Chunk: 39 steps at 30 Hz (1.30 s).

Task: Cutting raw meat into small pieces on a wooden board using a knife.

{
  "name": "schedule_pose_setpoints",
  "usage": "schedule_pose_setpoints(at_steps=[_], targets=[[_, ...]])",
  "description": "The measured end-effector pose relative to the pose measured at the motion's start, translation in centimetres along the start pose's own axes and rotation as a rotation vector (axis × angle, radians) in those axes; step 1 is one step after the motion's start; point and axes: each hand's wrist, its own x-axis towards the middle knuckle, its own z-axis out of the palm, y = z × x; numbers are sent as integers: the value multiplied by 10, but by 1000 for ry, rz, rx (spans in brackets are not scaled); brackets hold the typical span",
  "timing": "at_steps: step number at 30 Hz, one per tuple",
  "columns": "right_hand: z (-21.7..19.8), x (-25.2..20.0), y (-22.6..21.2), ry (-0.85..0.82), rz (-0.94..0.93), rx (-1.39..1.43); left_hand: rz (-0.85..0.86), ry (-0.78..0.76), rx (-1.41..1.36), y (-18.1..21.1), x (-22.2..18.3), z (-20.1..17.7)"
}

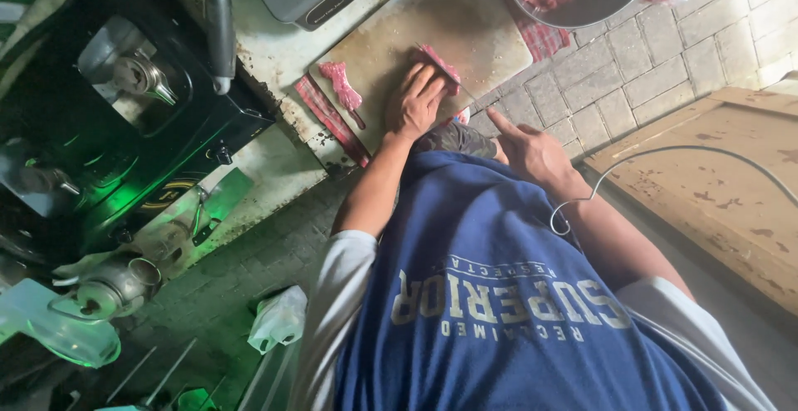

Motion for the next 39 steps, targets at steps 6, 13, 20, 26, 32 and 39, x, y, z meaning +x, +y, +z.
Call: schedule_pose_setpoints(at_steps=[6, 13, 20, 26, 32, 39], targets=[[-9, 27, -11, -9, -62, -41, -9, -34, 15, -1, 6, -2], [1, 18, -4, 29, -59, -235, 5, -7, 54, 5, 13, -3], [6, 57, -16, 37, -75, -266, -4, 16, 44, -2, 12, 8], [0, 26, 11, 21, -50, -223, 15, 25, 14, 0, 26, 2], [6, 80, -12, 32, -129, -70, 9, 4, 36, -5, 20, 6], [25, 19, 48, 16, -23, 45, -11, 41, -128, -2, 27, 4]])
